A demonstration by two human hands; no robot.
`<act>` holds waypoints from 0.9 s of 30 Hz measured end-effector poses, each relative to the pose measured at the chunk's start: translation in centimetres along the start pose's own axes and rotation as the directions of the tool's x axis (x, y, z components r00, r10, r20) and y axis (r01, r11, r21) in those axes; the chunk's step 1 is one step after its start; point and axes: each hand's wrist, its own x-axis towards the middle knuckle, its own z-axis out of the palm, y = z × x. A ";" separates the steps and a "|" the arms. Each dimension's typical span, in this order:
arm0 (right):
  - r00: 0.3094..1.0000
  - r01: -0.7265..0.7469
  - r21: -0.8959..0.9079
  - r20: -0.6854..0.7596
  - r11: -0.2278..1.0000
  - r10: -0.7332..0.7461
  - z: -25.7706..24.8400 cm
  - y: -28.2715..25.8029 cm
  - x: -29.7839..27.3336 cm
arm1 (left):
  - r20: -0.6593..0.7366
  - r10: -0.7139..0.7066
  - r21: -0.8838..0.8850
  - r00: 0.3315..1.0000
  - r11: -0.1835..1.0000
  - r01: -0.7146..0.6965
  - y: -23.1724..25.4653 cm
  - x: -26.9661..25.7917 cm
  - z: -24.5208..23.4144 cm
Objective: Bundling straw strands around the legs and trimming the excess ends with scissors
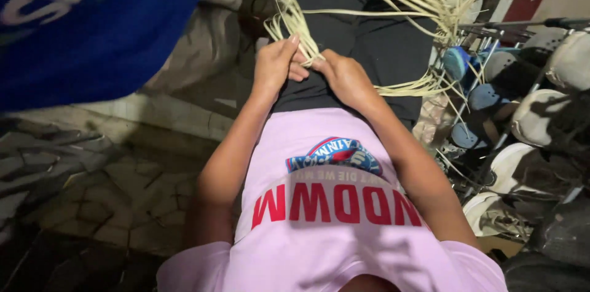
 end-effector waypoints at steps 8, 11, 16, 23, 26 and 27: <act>0.999 -0.034 0.209 -0.010 0.977 0.037 -0.2 -1.0 -0.6 | 0.020 0.405 0.015 0.914 0.914 -0.405 1.0 -3.7 0.4; 0.998 -0.034 0.209 -0.042 0.977 0.044 -0.1 -1.0 -0.6 | 0.098 0.486 0.066 0.868 0.867 -0.493 0.4 -3.5 0.5; 0.993 -0.012 0.059 -0.120 0.998 0.019 1.3 0.4 -0.1 | 0.137 0.556 0.430 0.820 0.712 -0.555 -0.4 -2.5 0.1; 0.999 -0.053 -0.089 0.001 0.995 0.053 -0.8 -3.9 -1.3 | -0.053 0.104 0.510 0.993 0.858 -0.063 1.8 -2.7 1.0; 0.999 -0.029 -0.124 0.022 0.992 0.032 -0.5 -2.8 -1.6 | -0.172 0.185 0.686 0.968 0.727 -0.017 6.1 -4.0 1.6; 0.999 -0.025 -0.126 0.018 0.992 0.027 -0.4 -2.3 -1.6 | -0.172 0.191 0.686 0.966 0.727 -0.022 6.1 -3.6 1.9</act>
